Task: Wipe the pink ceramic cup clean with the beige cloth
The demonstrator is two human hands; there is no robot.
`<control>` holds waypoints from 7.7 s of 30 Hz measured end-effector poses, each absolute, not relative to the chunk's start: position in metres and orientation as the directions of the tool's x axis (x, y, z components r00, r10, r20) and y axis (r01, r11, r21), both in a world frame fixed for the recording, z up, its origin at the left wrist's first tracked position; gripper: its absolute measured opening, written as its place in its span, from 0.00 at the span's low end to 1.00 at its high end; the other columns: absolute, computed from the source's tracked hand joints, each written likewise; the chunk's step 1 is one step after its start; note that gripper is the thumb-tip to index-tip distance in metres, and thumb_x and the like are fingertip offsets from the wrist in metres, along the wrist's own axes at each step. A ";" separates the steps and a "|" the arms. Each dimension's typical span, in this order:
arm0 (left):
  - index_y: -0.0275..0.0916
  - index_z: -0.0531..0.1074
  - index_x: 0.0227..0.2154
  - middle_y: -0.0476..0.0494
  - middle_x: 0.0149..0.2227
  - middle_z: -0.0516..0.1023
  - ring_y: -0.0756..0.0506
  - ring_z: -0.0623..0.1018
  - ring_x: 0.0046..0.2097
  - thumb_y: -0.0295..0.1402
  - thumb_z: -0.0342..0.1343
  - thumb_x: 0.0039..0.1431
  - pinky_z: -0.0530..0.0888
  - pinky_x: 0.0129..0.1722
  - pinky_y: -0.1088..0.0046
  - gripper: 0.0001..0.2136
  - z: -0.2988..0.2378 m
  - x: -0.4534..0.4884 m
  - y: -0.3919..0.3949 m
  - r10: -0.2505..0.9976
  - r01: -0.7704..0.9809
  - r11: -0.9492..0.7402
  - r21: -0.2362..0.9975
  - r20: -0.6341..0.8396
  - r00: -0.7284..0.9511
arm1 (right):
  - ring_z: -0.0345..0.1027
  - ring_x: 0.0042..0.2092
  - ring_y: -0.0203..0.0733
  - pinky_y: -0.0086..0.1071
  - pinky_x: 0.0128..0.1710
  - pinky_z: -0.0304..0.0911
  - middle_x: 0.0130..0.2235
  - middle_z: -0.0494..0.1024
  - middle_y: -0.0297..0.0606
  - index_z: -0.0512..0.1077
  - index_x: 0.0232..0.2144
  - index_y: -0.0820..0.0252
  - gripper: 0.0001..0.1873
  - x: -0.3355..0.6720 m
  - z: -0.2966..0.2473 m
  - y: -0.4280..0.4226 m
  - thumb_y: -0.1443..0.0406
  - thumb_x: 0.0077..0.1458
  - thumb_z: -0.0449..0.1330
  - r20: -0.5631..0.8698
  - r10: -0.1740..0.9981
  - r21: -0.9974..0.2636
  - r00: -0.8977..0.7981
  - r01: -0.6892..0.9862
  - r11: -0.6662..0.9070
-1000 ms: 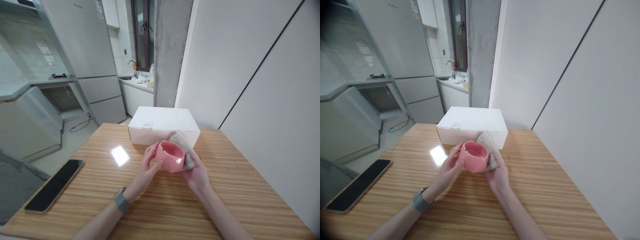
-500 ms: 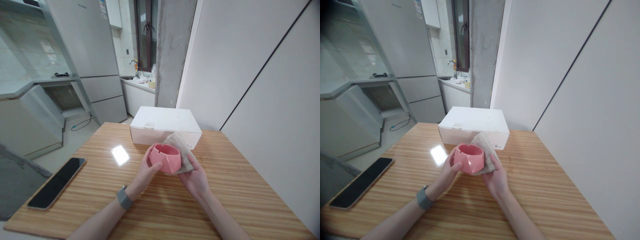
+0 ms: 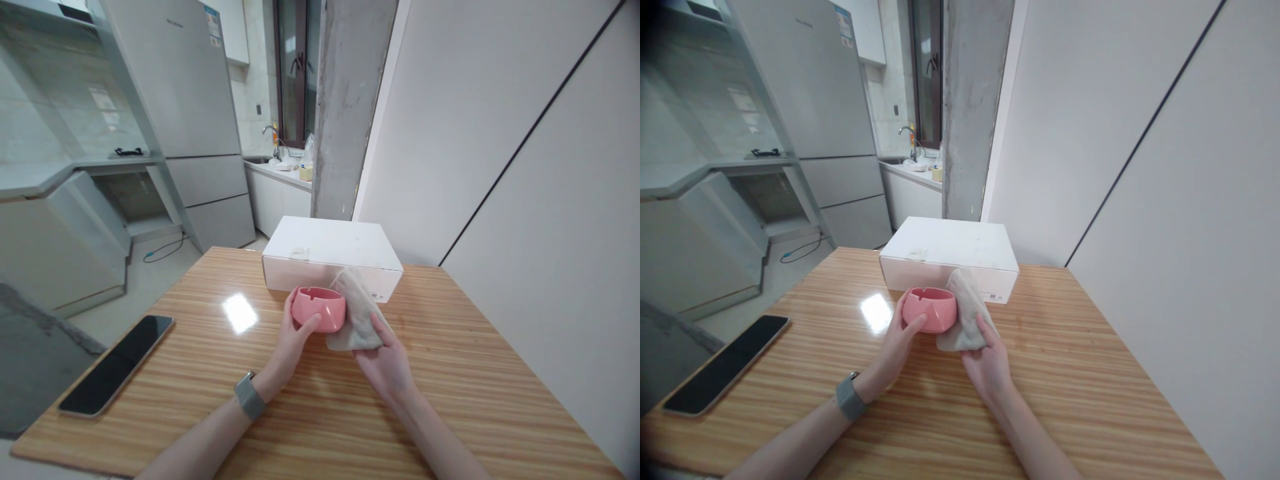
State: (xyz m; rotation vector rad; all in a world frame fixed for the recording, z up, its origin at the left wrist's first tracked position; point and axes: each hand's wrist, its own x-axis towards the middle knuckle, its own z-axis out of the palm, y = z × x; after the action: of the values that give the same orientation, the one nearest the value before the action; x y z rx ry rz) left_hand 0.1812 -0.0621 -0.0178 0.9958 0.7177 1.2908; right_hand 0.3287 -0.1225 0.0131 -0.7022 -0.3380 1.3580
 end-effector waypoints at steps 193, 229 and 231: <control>0.47 0.49 0.67 0.43 0.68 0.58 0.40 0.57 0.68 0.37 0.59 0.57 0.54 0.66 0.62 0.37 -0.011 0.180 -0.078 0.901 -0.385 0.146 0.911 0.038 0.432 | 0.67 0.59 0.54 0.45 0.58 0.64 0.46 0.83 0.34 0.81 0.40 0.53 0.17 0.337 0.003 -0.116 0.54 0.49 0.64 -0.199 0.935 -0.696 0.293 -0.714 0.076; 0.45 0.52 0.67 0.42 0.63 0.67 0.41 0.61 0.66 0.41 0.57 0.58 0.55 0.66 0.60 0.35 -0.013 0.183 -0.074 0.874 -0.457 0.300 0.838 -0.050 0.483 | 0.63 0.62 0.52 0.46 0.61 0.62 0.48 0.82 0.33 0.80 0.42 0.52 0.17 0.332 0.000 -0.120 0.56 0.49 0.66 -0.145 0.902 -0.738 0.406 -0.651 0.174; 0.47 0.54 0.66 0.43 0.64 0.65 0.41 0.60 0.67 0.42 0.57 0.60 0.54 0.66 0.61 0.33 -0.011 0.180 -0.076 0.878 -0.384 0.215 0.898 -0.006 0.478 | 0.63 0.62 0.52 0.47 0.60 0.62 0.48 0.82 0.34 0.80 0.41 0.52 0.16 0.336 0.000 -0.119 0.55 0.50 0.65 -0.154 0.911 -0.726 0.382 -0.670 0.158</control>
State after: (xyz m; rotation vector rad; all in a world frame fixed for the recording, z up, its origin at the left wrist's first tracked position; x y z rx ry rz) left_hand 0.1802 -0.0758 -0.0107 0.9987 0.5994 0.9514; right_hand 0.3361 -0.1189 -0.0002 -0.8148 -0.3560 1.1650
